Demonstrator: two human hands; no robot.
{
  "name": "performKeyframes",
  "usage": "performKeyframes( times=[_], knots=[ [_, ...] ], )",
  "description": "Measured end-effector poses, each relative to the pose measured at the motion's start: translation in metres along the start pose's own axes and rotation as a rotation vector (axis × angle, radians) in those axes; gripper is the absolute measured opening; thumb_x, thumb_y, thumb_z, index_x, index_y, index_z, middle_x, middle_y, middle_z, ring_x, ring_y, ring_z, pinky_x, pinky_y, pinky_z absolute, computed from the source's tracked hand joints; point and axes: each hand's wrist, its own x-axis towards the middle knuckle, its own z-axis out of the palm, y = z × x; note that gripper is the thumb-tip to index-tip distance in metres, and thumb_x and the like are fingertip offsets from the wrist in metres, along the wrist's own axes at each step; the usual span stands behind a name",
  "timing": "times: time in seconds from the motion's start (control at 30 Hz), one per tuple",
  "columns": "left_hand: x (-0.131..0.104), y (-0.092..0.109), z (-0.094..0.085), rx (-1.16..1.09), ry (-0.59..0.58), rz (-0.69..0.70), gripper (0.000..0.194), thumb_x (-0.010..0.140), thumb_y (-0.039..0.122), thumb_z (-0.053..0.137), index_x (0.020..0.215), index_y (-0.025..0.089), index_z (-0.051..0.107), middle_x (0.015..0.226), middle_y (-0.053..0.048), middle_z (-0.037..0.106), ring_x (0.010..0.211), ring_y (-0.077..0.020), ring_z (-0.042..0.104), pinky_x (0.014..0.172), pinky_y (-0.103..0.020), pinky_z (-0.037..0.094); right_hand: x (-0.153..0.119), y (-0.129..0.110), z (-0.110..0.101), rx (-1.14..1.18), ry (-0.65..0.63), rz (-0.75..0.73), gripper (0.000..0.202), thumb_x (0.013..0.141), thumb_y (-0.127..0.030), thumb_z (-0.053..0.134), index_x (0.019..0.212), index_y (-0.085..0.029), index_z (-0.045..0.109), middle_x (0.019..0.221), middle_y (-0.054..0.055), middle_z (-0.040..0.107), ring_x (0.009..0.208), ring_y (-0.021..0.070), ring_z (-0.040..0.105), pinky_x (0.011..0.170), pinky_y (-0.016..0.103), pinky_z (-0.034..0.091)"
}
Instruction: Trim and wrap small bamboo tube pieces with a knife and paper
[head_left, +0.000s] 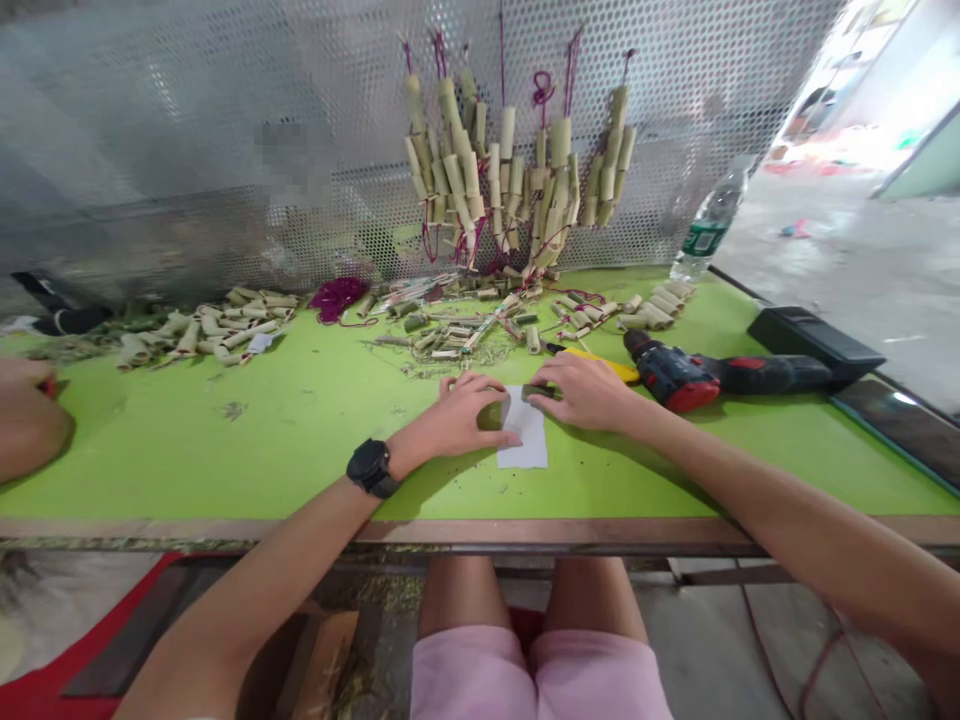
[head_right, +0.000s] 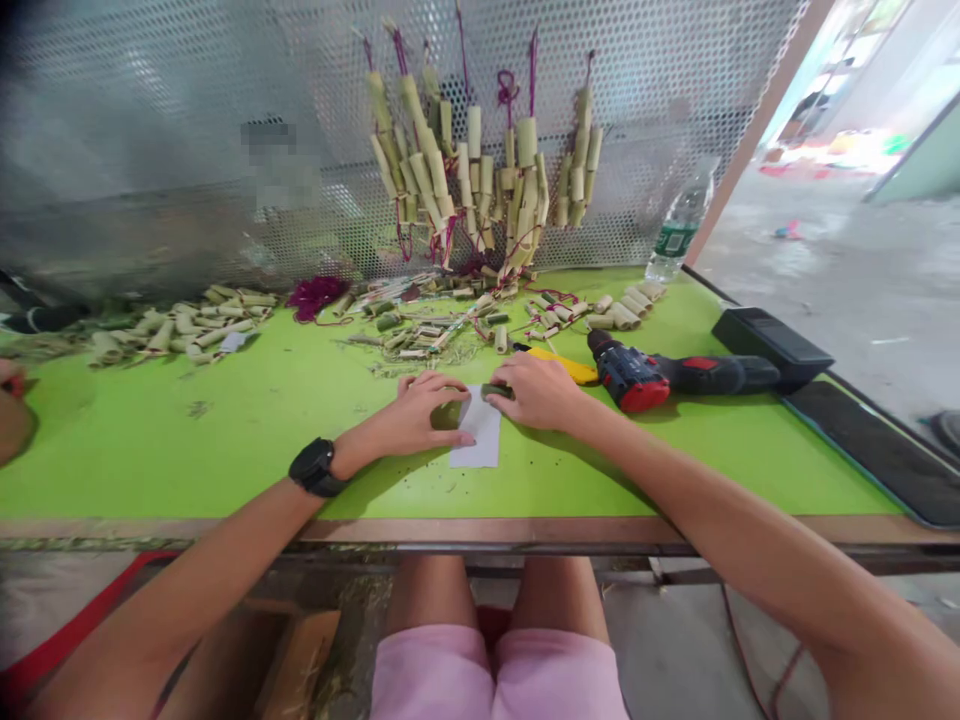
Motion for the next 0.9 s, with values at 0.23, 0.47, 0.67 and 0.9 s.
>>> performKeyframes(
  times=[0.23, 0.47, 0.67, 0.9],
  knots=[
    [0.000, -0.003, 0.000, -0.035, -0.007, 0.016, 0.065, 0.089, 0.076, 0.080, 0.128, 0.024, 0.078, 0.146, -0.013, 0.070, 0.141, -0.0410, 0.053, 0.118, -0.057, 0.036, -0.001, -0.002, -0.002, 0.049, -0.060, -0.124, 0.031, 0.105, -0.042, 0.067, 0.120, -0.022, 0.085, 0.118, 0.011, 0.082, 0.109, 0.0294, 0.073, 0.083, 0.036, 0.047],
    [0.001, -0.003, -0.002, -0.057, -0.021, 0.006, 0.068, 0.085, 0.076, 0.084, 0.127, 0.024, 0.078, 0.144, -0.012, 0.071, 0.140, -0.0404, 0.054, 0.116, -0.056, 0.036, -0.003, -0.009, -0.004, 0.033, -0.063, -0.061, 0.029, 0.104, -0.040, 0.067, 0.117, -0.022, 0.085, 0.115, 0.010, 0.082, 0.104, 0.0275, 0.073, 0.079, 0.035, 0.045],
    [0.001, -0.003, -0.002, -0.059, -0.020, -0.015, 0.069, 0.084, 0.074, 0.086, 0.130, 0.024, 0.077, 0.147, -0.013, 0.070, 0.141, -0.0413, 0.054, 0.117, -0.058, 0.036, -0.001, -0.008, -0.003, -0.012, -0.035, 0.019, 0.034, 0.107, -0.042, 0.064, 0.119, -0.019, 0.085, 0.119, 0.014, 0.082, 0.110, 0.0304, 0.073, 0.081, 0.036, 0.045],
    [0.002, -0.006, -0.001, -0.088, -0.020, 0.013, 0.069, 0.081, 0.072, 0.090, 0.128, 0.024, 0.078, 0.145, -0.013, 0.072, 0.140, -0.0411, 0.056, 0.118, -0.059, 0.038, -0.004, -0.015, -0.003, 0.044, -0.083, -0.100, 0.029, 0.105, -0.040, 0.066, 0.122, -0.024, 0.085, 0.121, 0.010, 0.082, 0.108, 0.0268, 0.073, 0.080, 0.033, 0.045]
  ],
)
